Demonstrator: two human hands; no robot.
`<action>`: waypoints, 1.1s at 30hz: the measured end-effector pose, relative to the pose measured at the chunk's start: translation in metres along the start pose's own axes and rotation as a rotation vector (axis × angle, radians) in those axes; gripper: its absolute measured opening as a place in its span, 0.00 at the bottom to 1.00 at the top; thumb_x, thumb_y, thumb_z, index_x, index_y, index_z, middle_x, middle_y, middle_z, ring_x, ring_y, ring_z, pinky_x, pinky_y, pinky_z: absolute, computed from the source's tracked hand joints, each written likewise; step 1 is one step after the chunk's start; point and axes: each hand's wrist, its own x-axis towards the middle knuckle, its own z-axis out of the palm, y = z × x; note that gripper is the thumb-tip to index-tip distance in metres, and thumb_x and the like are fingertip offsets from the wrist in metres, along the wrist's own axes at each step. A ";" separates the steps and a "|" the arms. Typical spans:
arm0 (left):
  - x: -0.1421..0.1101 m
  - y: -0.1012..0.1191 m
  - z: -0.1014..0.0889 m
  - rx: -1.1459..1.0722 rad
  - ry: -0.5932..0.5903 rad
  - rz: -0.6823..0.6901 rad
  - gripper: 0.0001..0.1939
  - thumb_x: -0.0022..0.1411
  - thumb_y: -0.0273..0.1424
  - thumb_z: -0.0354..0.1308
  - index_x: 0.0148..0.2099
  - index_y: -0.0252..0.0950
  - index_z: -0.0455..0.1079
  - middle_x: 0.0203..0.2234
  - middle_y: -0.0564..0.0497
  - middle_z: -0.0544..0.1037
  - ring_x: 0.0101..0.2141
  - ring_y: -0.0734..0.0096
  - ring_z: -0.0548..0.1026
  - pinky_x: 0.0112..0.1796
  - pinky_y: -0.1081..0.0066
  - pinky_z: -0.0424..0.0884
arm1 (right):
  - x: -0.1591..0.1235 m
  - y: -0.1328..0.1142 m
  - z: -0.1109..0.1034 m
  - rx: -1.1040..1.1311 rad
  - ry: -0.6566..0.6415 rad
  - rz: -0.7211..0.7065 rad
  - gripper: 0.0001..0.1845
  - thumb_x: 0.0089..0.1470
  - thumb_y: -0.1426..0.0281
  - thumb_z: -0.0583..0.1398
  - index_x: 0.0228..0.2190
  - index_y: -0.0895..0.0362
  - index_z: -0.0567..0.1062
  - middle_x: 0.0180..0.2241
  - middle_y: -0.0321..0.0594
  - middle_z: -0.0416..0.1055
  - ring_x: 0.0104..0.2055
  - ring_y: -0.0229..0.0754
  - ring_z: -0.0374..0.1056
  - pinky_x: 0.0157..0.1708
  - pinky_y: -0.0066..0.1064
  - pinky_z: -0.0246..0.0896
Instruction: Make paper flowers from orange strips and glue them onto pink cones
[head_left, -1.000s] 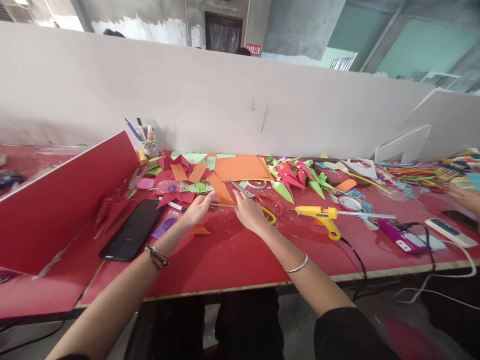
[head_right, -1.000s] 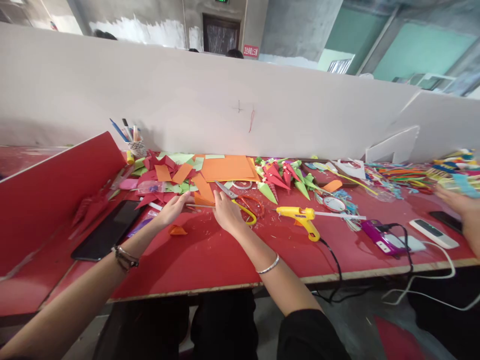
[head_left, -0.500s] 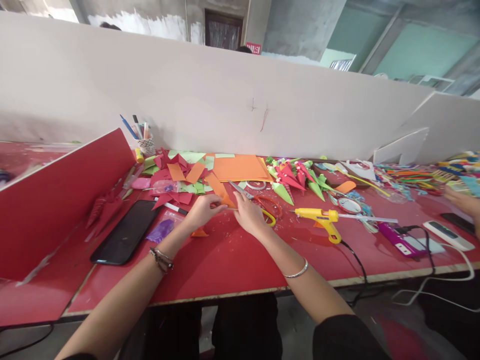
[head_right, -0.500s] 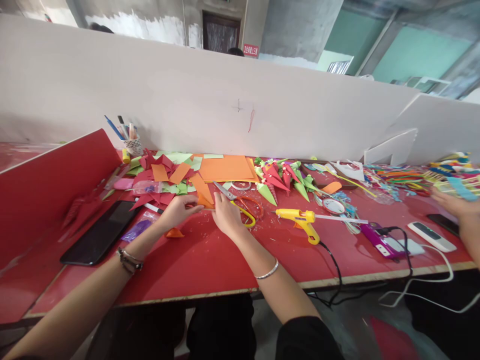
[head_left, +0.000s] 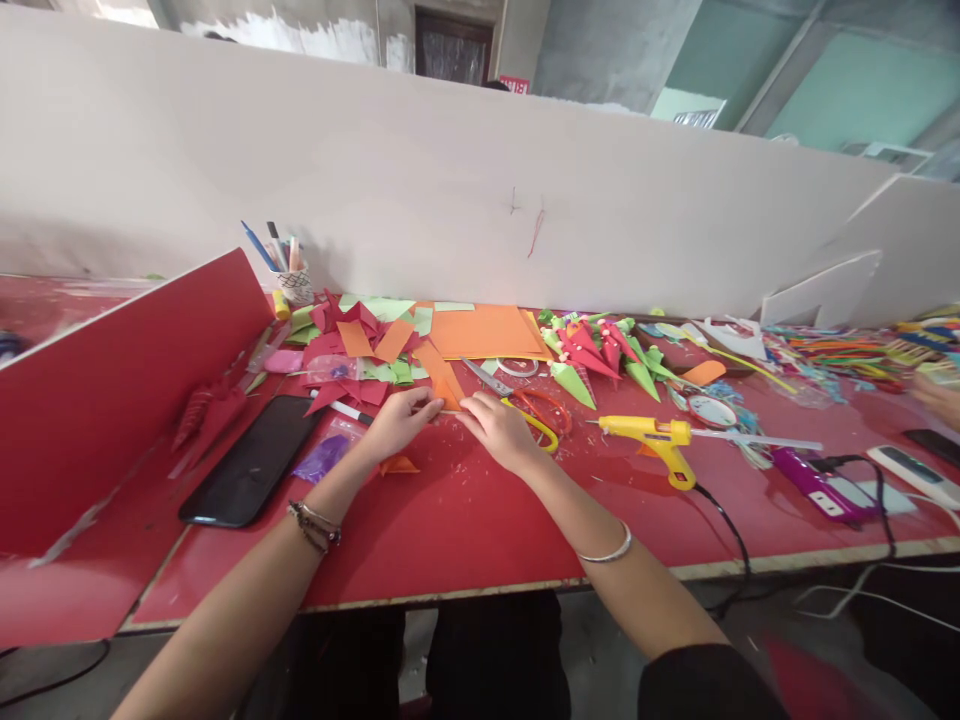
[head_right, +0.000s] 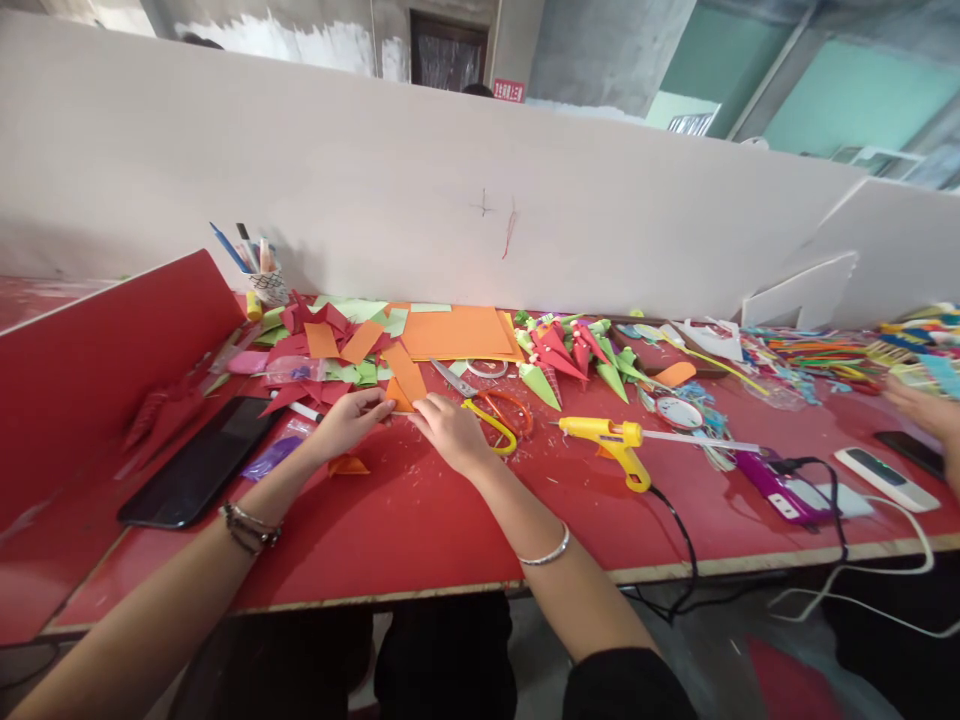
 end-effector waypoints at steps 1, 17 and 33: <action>0.000 0.000 0.000 -0.015 0.000 -0.002 0.15 0.56 0.39 0.49 0.26 0.33 0.63 0.20 0.55 0.68 0.24 0.76 0.67 0.28 0.77 0.62 | 0.000 0.000 0.000 0.013 -0.017 0.003 0.16 0.58 0.64 0.45 0.32 0.58 0.68 0.28 0.39 0.67 0.28 0.35 0.64 0.24 0.25 0.50; -0.001 0.003 0.004 -0.158 0.015 -0.083 0.13 0.52 0.38 0.53 0.25 0.32 0.63 0.18 0.54 0.69 0.22 0.76 0.69 0.29 0.74 0.67 | 0.001 -0.004 -0.002 -0.199 -0.116 -0.087 0.12 0.58 0.66 0.46 0.33 0.59 0.66 0.28 0.43 0.69 0.31 0.39 0.65 0.28 0.27 0.52; -0.003 0.011 -0.007 -0.380 -0.161 -0.206 0.12 0.51 0.32 0.55 0.39 0.32 0.65 0.23 0.54 0.73 0.26 0.77 0.72 0.34 0.74 0.67 | 0.000 -0.009 -0.008 -0.270 -0.132 -0.159 0.14 0.59 0.72 0.42 0.35 0.59 0.66 0.27 0.41 0.68 0.31 0.37 0.63 0.28 0.27 0.50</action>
